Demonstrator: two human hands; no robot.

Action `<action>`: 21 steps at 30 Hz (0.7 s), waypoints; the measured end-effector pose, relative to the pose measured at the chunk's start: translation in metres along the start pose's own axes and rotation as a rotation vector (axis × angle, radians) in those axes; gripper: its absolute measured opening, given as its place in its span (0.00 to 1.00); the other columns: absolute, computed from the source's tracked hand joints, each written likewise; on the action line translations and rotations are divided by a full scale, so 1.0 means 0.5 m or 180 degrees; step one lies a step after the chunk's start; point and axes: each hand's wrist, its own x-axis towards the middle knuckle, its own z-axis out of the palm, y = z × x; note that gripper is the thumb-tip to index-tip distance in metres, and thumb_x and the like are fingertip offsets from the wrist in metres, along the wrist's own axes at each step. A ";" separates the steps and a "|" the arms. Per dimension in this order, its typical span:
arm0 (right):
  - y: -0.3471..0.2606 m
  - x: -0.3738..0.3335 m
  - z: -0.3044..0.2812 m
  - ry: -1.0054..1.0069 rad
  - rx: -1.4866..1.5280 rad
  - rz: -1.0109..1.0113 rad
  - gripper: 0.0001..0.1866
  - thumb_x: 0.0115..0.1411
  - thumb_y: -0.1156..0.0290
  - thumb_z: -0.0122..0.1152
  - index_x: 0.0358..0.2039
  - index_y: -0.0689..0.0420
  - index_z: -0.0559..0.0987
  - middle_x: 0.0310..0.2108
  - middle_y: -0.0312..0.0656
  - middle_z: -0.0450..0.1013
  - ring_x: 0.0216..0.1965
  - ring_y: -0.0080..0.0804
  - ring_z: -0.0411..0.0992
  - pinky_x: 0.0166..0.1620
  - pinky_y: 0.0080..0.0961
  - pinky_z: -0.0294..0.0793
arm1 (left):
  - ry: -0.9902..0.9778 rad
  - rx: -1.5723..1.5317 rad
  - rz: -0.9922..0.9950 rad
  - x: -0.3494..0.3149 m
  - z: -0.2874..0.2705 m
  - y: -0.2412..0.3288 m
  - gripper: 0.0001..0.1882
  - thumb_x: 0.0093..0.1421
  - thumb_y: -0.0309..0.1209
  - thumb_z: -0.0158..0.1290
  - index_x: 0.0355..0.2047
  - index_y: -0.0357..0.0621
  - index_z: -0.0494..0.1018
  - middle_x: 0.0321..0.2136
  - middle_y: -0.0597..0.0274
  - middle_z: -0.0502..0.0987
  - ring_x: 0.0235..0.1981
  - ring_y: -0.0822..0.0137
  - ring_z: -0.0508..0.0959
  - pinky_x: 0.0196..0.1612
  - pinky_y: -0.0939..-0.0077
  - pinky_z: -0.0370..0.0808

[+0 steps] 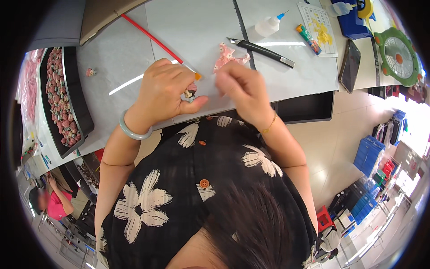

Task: Assembling and gluing small toy figurines at a factory workbench.

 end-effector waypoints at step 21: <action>0.003 0.065 -0.077 0.0474 -0.0641 -0.0368 0.14 0.54 0.71 0.55 0.41 0.61 0.71 0.38 0.38 0.69 0.39 0.23 0.65 0.44 0.20 0.63 | 0.1299 -0.0279 0.0919 -0.020 -0.017 -0.018 0.29 0.48 0.59 0.49 0.14 0.44 0.58 0.13 0.63 0.63 0.13 0.64 0.62 0.23 0.73 0.63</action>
